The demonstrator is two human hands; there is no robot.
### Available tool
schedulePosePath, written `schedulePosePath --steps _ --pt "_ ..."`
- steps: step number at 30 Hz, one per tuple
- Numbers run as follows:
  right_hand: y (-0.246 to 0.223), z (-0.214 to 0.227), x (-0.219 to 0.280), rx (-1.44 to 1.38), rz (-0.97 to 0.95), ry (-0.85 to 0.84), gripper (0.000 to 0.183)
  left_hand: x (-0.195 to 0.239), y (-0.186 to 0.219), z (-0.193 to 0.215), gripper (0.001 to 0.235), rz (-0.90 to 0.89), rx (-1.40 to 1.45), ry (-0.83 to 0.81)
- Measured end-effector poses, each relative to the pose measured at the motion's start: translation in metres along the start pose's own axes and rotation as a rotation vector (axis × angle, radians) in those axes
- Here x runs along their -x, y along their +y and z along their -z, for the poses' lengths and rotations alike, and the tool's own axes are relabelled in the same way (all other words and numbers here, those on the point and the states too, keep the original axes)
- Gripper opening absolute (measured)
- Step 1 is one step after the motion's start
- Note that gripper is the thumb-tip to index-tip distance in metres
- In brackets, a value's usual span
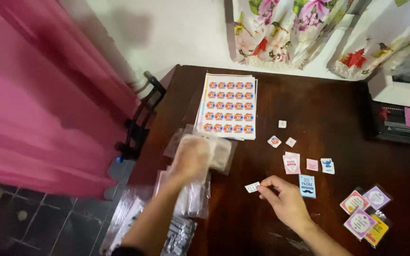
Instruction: The person packages various printed stickers into small clear plastic bags, using a lighter to seal the edges of the bags and shears to trim excess plastic.
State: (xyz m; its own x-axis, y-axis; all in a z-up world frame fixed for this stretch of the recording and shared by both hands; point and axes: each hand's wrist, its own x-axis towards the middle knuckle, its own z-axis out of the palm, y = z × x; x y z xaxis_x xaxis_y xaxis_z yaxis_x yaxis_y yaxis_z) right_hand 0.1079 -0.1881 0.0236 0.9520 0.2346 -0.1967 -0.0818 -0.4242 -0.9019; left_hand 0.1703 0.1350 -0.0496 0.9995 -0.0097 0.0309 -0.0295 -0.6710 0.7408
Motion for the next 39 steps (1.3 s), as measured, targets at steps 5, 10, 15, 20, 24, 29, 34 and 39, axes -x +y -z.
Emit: schedulePosePath --steps 5,10,15,20,24,29,34,39 --pt "-0.005 0.003 -0.002 0.114 -0.036 -0.056 0.011 -0.104 -0.1 0.021 0.039 -0.259 -0.485 0.091" --pt "-0.002 0.009 -0.004 0.115 -0.087 -0.079 0.01 -0.121 -0.083 0.038 0.01 -0.178 -0.583 -0.254" --pt "-0.01 0.014 -0.028 0.212 0.164 -0.02 0.014 -0.102 -0.039 0.065 0.011 -0.537 -0.287 -0.243" --pt "-0.079 -0.009 -0.079 0.224 0.585 0.13 0.01 -0.073 0.025 0.092 0.014 -0.611 -0.271 -0.34" --pt "-0.098 -0.044 -0.121 0.266 0.736 0.225 0.016 -0.049 0.062 0.105 0.013 -0.596 -0.38 -0.333" --pt "-0.093 -0.07 -0.134 0.467 0.712 0.135 0.016 -0.031 0.063 0.105 0.011 -0.72 -0.456 -0.256" --pt "-0.107 -0.075 -0.118 0.598 0.58 0.016 0.018 -0.006 0.087 0.116 0.012 -0.71 -0.443 -0.228" --pt "-0.091 -0.075 -0.129 0.634 0.524 -0.065 0.014 0.003 0.091 0.119 0.014 -0.755 -0.426 -0.201"
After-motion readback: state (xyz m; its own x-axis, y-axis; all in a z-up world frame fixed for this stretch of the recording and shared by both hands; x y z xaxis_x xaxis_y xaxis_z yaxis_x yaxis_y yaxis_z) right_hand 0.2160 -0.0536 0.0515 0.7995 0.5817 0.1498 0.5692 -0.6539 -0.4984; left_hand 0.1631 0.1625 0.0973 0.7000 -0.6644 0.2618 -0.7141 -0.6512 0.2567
